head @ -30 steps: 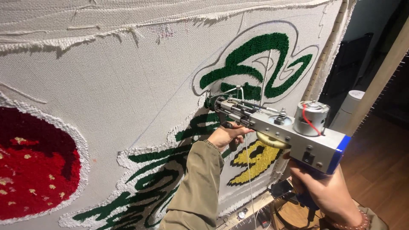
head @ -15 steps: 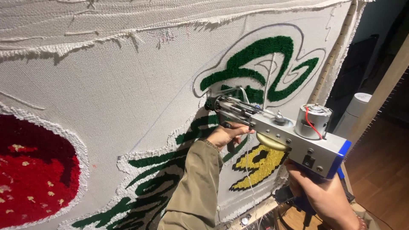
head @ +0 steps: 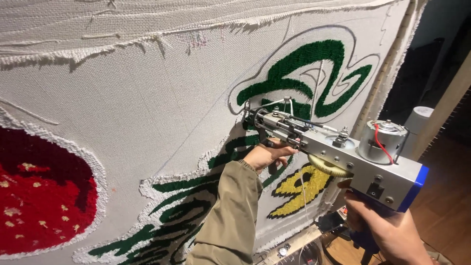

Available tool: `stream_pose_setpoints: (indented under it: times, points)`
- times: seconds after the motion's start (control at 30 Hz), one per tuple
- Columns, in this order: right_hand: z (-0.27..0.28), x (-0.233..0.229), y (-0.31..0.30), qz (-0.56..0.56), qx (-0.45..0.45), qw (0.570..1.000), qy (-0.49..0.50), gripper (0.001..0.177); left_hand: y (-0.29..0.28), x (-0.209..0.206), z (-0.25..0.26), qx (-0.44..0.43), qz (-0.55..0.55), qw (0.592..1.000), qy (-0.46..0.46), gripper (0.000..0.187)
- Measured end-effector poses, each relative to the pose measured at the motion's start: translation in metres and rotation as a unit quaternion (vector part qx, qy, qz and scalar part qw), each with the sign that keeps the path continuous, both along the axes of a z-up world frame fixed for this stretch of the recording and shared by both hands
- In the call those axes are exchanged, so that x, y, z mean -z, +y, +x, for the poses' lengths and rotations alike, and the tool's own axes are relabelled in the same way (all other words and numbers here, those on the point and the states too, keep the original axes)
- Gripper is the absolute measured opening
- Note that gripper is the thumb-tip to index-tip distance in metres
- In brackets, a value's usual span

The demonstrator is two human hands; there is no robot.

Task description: Using a tufting gun to fill in a green outline on a rug canvas.

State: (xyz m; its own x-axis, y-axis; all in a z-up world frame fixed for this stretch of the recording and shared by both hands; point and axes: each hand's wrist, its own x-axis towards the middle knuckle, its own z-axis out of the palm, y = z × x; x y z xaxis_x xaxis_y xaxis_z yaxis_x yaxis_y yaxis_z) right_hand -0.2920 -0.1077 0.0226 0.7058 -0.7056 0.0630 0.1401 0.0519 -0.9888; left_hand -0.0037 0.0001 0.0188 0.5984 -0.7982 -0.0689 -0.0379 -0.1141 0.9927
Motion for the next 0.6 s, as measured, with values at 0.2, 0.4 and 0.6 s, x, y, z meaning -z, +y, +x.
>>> stream_pose_setpoints:
  times: [0.2,0.4,0.6]
  points:
    - [-0.023,0.021,-0.028,-0.029,-0.031,0.996,-0.077,0.009,0.01,-0.006,-0.034,0.085,-0.089,0.991,0.056,0.023]
    - [-0.043,0.02,-0.032,-0.029,-0.059,0.991,-0.116,0.016,0.014,-0.035,-0.07,0.084,-0.005,0.996,0.007,0.049]
    - [-0.053,0.008,-0.026,-0.032,-0.042,0.991,-0.123,0.013,0.016,-0.045,-0.084,0.087,0.026,0.996,-0.013,0.064]
